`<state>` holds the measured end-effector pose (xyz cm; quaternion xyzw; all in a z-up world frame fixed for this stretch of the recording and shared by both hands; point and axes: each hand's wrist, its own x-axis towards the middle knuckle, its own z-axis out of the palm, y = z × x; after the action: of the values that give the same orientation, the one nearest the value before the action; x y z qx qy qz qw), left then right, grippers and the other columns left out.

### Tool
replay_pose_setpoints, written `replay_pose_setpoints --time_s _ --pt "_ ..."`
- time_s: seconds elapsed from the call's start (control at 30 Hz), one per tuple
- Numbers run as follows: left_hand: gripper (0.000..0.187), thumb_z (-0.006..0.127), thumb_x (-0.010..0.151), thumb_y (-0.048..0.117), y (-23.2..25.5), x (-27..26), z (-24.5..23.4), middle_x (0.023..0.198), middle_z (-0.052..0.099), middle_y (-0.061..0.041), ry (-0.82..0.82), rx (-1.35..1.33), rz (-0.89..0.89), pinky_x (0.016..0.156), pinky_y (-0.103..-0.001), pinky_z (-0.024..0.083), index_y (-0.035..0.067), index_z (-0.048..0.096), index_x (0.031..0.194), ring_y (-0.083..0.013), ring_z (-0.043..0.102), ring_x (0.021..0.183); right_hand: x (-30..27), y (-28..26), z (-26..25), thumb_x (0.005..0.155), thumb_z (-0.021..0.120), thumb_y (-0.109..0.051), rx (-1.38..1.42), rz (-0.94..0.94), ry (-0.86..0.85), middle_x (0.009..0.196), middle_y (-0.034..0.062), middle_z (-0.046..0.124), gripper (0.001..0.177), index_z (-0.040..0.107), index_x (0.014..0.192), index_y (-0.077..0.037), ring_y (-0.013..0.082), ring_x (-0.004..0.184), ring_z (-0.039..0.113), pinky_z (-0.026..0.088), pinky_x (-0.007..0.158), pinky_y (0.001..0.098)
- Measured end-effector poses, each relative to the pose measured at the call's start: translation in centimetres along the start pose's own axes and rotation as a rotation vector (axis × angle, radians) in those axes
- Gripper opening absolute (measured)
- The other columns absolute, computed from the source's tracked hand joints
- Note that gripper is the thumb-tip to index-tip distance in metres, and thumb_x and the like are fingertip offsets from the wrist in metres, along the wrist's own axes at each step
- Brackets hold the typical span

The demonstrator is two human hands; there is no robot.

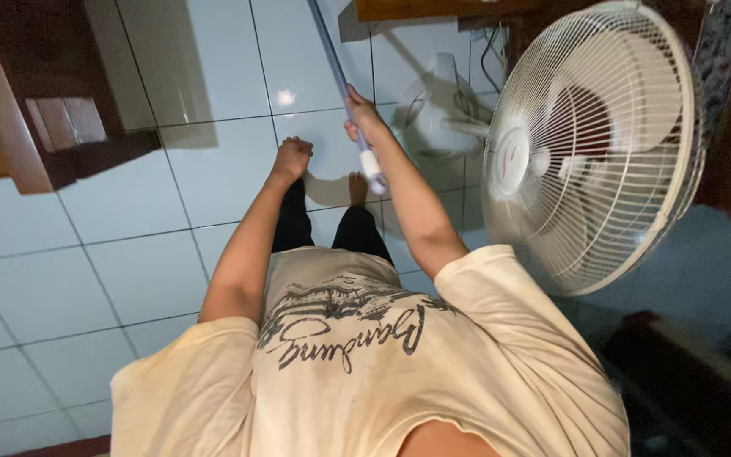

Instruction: The person mops a tiled floor in a room, pushing and pulling a mop around furniture and objects.

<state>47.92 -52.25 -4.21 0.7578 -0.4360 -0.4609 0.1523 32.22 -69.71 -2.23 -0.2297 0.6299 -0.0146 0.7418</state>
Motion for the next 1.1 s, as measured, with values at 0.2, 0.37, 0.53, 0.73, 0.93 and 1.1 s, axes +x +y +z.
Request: replay_pose_setpoints --time_s 0.2,0.37,0.53,0.73,0.93,1.1 --pt "0.027 0.058 0.081 0.023 1.7 -4.2 5.8 0.109 0.077 -0.023 0.256 -0.178 -0.005 0.096 -0.041 0.053 0.014 0.078 0.098 -0.0378 0.072 0.106 -5.8 7.2 -4.4 0.107 0.046 -0.039 -0.179 -0.075 -0.113 0.051 0.0045 0.041 0.044 0.04 0.149 -0.048 0.0161 0.034 0.039 0.034 0.03 0.0333" --pt "0.033 0.057 0.089 0.023 4.9 -6.8 12.5 0.114 0.073 -0.024 0.078 -0.345 -0.164 0.092 -0.041 0.054 0.002 0.077 0.107 -0.0393 0.07 0.106 -17.3 16.6 -16.0 0.105 0.047 -0.044 -0.078 0.27 -0.21 0.053 0.0006 0.041 0.048 0.037 0.151 -0.056 0.0095 0.036 0.036 0.031 0.03 0.0258" --pt "0.086 0.071 0.081 0.021 8.3 -10.3 18.3 0.106 0.076 -0.028 -0.085 -0.534 -0.376 0.09 -0.045 0.057 -0.007 0.028 0.151 -0.0391 0.075 0.102 -22.3 22.0 -23.5 0.105 0.05 -0.037 -0.249 0.309 -0.266 0.055 0.0022 0.046 0.049 0.04 0.151 -0.051 0.0106 0.038 0.042 0.035 0.032 0.0268" --pt "0.032 0.057 0.095 0.025 8.0 -13.0 19.2 0.11 0.073 -0.025 -0.019 -0.073 -0.044 0.094 -0.048 0.051 0.004 0.08 0.104 -0.0422 0.066 0.11 -21.0 24.0 -21.1 0.104 0.054 -0.026 -0.729 0.092 -0.151 0.055 0.0039 0.053 0.048 0.049 0.151 -0.037 0.0148 0.039 0.051 0.041 0.034 0.0325" --pt "0.034 0.058 0.095 0.027 3.6 -15.4 16.4 0.098 0.078 -0.013 0.252 -0.673 -0.45 0.084 -0.036 0.057 0.004 0.076 0.112 -0.0254 0.075 0.089 -10.1 17.6 -7.8 0.105 0.047 -0.028 -0.9 -0.176 -0.376 0.049 0.014 0.058 0.055 0.032 0.158 -0.022 0.0248 0.034 0.057 0.046 0.033 0.0414" --pt "0.032 0.059 0.097 0.022 -1.5 -22.3 15.4 0.097 0.077 -0.01 0.435 -1.021 -0.539 0.076 -0.032 0.058 0.0 0.074 0.115 -0.0177 0.072 0.085 -4.8 12.8 6.7 0.11 0.056 -0.018 -0.293 0.23 -0.444 0.075 0.005 0.054 0.058 0.033 0.157 -0.044 0.0186 0.054 0.054 0.046 0.048 0.0314"
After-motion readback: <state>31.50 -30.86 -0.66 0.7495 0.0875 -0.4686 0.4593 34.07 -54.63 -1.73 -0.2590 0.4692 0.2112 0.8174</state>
